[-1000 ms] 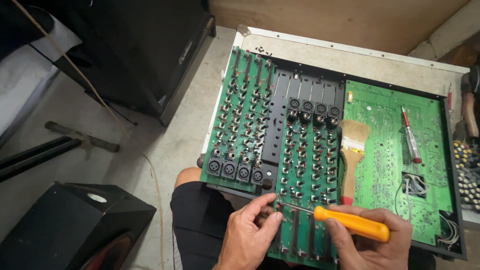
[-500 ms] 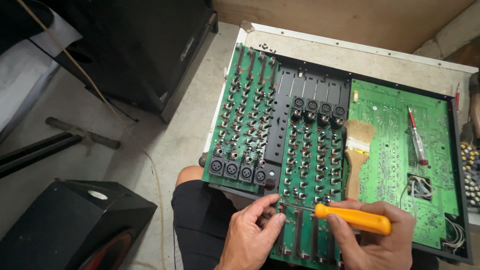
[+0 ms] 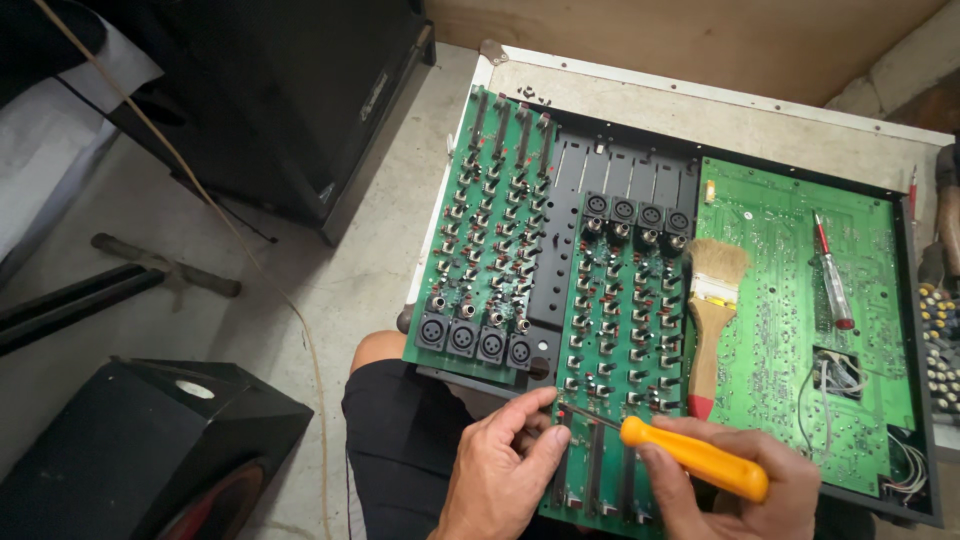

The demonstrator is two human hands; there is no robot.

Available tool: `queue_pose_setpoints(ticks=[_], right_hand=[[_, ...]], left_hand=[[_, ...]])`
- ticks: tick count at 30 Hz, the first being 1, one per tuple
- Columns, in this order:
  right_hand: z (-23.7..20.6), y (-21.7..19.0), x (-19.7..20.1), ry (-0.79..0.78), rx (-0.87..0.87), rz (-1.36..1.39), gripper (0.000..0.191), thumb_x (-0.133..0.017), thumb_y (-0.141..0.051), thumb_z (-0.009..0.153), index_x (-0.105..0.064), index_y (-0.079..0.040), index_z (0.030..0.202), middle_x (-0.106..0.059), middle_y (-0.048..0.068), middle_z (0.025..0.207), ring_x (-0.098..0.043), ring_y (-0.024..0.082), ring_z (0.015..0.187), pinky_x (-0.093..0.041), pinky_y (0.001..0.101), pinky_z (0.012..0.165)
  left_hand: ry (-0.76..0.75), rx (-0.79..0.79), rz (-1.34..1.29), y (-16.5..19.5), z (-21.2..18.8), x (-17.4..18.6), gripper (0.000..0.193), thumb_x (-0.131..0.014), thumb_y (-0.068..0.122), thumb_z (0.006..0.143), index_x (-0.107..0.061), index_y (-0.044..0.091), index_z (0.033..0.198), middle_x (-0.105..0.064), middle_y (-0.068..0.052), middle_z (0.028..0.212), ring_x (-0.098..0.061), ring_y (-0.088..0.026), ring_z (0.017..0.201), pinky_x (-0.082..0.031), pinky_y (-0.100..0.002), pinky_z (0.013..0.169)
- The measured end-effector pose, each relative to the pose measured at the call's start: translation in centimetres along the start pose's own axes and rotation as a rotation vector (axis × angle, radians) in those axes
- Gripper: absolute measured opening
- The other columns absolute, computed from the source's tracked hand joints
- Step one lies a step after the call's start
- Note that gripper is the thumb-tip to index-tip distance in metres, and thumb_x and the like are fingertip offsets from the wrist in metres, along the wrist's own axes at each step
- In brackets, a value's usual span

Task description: The person holds a disassembled audio mixer on their lap and brushes dust off the green channel circuit boards with a wide paintbrush. They then use a screwdriver to work on the fader and connector components along the boards, steadying each board with the other hand.

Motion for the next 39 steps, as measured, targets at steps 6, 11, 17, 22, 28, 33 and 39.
queue_pose_setpoints(ticks=[6,11,17,22,28,33,39], right_hand=[[-0.2,2.1,1.9,0.069,-0.161,0.088,0.045,-0.072,0.008,0.088,-0.037,0.002,0.116,-0.071,0.031,0.096,-0.076,0.029,0.092,-0.062,0.0365,0.09],[-0.5,2.9,3.3,0.139,-0.17,0.12,0.057,-0.071,0.009,0.091,-0.029,-0.002,0.127,-0.069,0.031,0.101,-0.075,0.031,0.095,-0.063,0.0379,0.09],[-1.5,3.7,3.4,0.17,-0.164,0.136,0.061,-0.073,0.01,0.086,-0.03,-0.004,0.128,-0.069,0.03,0.1,-0.074,0.029,0.093,-0.062,0.0384,0.09],[-1.6,4.0,3.4,0.164,-0.155,0.175,0.061,-0.074,0.01,0.085,-0.032,-0.005,0.127,-0.069,0.029,0.101,-0.074,0.028,0.095,-0.063,0.038,0.089],[-1.6,2.9,2.6,0.17,-0.153,0.18,0.061,-0.072,0.012,0.085,-0.033,-0.005,0.129,-0.068,0.028,0.103,-0.073,0.028,0.098,-0.062,0.0401,0.096],[-1.1,2.6,1.8,0.139,-0.211,0.252,0.059,-0.07,0.011,0.086,-0.032,-0.004,0.129,-0.067,0.026,0.108,-0.073,0.028,0.1,-0.063,0.0403,0.094],[-0.6,2.1,1.1,0.103,-0.216,0.195,0.059,-0.071,0.011,0.085,-0.032,-0.003,0.127,-0.068,0.028,0.106,-0.073,0.028,0.099,-0.062,0.0398,0.093]], left_hand=[[0.005,-0.025,0.016,-0.3,-0.2,0.2,0.042,-0.077,0.014,0.086,-0.071,0.001,0.126,-0.072,-0.001,0.081,-0.06,-0.003,0.066,-0.054,-0.022,0.061],[0.002,0.001,0.011,-0.6,-0.1,0.0,0.043,-0.076,0.014,0.085,-0.07,0.001,0.125,-0.072,-0.001,0.081,-0.059,-0.003,0.065,-0.053,-0.022,0.06],[0.013,0.038,0.002,-1.2,0.0,-0.2,0.043,-0.077,0.014,0.085,-0.071,0.001,0.125,-0.072,-0.001,0.081,-0.058,-0.003,0.065,-0.052,-0.022,0.059],[0.025,0.023,0.02,-1.3,0.0,-0.4,0.043,-0.077,0.014,0.084,-0.071,0.001,0.125,-0.072,0.0,0.081,-0.058,-0.003,0.064,-0.053,-0.022,0.059],[0.029,0.01,0.049,-1.2,0.1,-0.4,0.043,-0.077,0.015,0.084,-0.071,0.002,0.125,-0.073,0.0,0.081,-0.06,-0.002,0.064,-0.053,-0.021,0.059],[0.018,0.011,0.021,-1.2,0.0,-0.5,0.042,-0.077,0.014,0.085,-0.071,0.001,0.125,-0.071,0.0,0.081,-0.058,-0.003,0.063,-0.052,-0.021,0.058],[0.025,0.013,0.035,-1.1,0.1,-0.1,0.042,-0.078,0.013,0.084,-0.071,0.002,0.124,-0.071,0.0,0.079,-0.058,-0.002,0.063,-0.052,-0.021,0.059]])
Point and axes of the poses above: each hand's wrist, its own z-axis towards the middle knuckle, its own x-axis out of the back of the hand, y = z × x, the point moved 8 cm from there along z, towards the middle knuckle
